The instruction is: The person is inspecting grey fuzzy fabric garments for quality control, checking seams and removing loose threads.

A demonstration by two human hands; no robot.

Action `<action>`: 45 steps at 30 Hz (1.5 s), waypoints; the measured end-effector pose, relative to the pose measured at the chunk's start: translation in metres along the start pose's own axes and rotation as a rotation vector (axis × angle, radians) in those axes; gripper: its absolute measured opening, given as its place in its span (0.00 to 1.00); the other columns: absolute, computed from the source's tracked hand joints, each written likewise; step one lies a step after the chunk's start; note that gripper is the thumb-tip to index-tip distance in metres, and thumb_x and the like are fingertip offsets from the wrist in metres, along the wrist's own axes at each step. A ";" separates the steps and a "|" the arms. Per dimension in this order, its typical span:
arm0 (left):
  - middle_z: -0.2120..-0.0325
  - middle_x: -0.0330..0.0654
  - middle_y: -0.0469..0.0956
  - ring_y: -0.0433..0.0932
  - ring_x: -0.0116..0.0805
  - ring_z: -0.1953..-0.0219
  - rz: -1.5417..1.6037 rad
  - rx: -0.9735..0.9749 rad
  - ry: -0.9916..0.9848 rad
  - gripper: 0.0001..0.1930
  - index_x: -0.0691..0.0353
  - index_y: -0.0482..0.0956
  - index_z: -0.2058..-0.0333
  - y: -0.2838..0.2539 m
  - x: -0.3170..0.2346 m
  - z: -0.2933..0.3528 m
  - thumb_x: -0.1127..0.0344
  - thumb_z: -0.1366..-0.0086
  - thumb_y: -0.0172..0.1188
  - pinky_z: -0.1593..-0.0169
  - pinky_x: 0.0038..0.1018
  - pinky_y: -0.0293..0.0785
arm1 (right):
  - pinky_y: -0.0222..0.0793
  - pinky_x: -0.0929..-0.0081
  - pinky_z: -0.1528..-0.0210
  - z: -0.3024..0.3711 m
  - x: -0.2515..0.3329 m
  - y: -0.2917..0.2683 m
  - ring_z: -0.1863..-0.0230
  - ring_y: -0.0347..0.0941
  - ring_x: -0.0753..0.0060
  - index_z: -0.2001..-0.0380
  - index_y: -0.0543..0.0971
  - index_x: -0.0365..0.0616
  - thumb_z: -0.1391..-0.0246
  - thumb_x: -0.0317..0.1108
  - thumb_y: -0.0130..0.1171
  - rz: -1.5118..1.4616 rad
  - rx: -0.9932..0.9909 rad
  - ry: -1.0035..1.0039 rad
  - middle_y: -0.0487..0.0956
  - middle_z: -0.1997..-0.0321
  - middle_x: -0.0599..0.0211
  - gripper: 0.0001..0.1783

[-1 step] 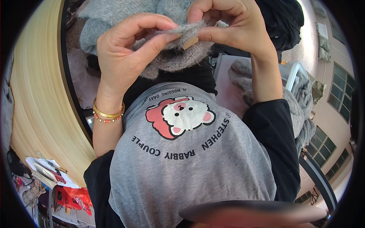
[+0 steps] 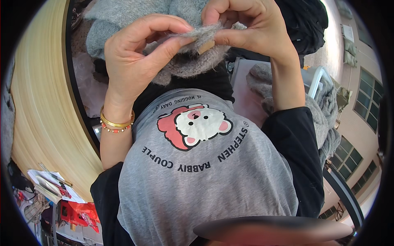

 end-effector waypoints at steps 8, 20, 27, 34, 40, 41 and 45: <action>0.68 0.43 0.81 0.80 0.27 0.66 -0.102 0.041 0.137 0.09 0.68 0.80 0.66 0.004 -0.014 -0.001 0.84 0.48 0.63 0.65 0.18 0.76 | 0.67 0.86 0.67 0.005 0.000 0.004 0.69 0.72 0.85 0.69 0.78 0.36 0.55 0.23 0.67 -0.152 0.016 0.123 0.78 0.69 0.72 0.09; 0.67 0.45 0.80 0.78 0.28 0.65 -0.074 0.025 0.168 0.11 0.68 0.78 0.65 0.006 -0.025 0.000 0.84 0.49 0.63 0.64 0.19 0.74 | 0.68 0.77 0.68 0.018 0.014 -0.001 0.70 0.75 0.67 0.72 0.77 0.39 0.58 0.22 0.66 0.268 -0.071 -0.441 0.77 0.70 0.64 0.08; 0.70 0.45 0.80 0.79 0.30 0.69 -0.255 0.029 0.283 0.11 0.68 0.79 0.68 0.009 -0.036 0.001 0.86 0.51 0.62 0.66 0.20 0.75 | 0.70 0.78 0.68 0.009 0.025 -0.001 0.71 0.76 0.66 0.73 0.78 0.39 0.59 0.23 0.66 0.286 -0.035 -0.370 0.78 0.71 0.63 0.08; 0.73 0.45 0.80 0.80 0.32 0.71 -0.310 0.035 0.376 0.13 0.67 0.79 0.70 0.015 -0.046 0.005 0.86 0.56 0.64 0.68 0.21 0.75 | 0.69 0.79 0.65 0.005 -0.003 -0.006 0.68 0.77 0.71 0.72 0.78 0.38 0.59 0.23 0.67 -0.006 -0.099 0.452 0.79 0.70 0.65 0.09; 0.73 0.45 0.80 0.79 0.33 0.72 -0.349 0.012 0.412 0.13 0.66 0.79 0.70 0.016 -0.049 0.007 0.86 0.58 0.64 0.69 0.21 0.75 | 0.69 0.80 0.65 0.014 -0.013 -0.006 0.68 0.76 0.72 0.72 0.78 0.37 0.60 0.20 0.66 -0.104 -0.113 0.418 0.79 0.70 0.65 0.09; 0.73 0.45 0.80 0.79 0.33 0.72 -0.350 0.012 0.412 0.13 0.66 0.79 0.70 0.017 -0.049 0.008 0.86 0.58 0.64 0.69 0.21 0.75 | 0.68 0.80 0.66 0.004 0.000 -0.003 0.68 0.76 0.72 0.72 0.78 0.37 0.59 0.19 0.65 0.037 -0.045 0.036 0.79 0.69 0.65 0.08; 0.73 0.45 0.80 0.79 0.32 0.72 -0.449 -0.060 0.446 0.14 0.65 0.78 0.70 0.020 -0.050 0.010 0.85 0.58 0.64 0.70 0.21 0.76 | 0.67 0.81 0.69 0.012 0.028 0.008 0.70 0.75 0.71 0.72 0.78 0.37 0.60 0.18 0.64 0.222 -0.003 -0.397 0.78 0.69 0.63 0.08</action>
Point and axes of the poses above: each hand's wrist, its own z-axis away from the middle knuckle, its own y-axis out of the palm, x = y × z, the point moved 8 cm from there along -z, towards the middle knuckle
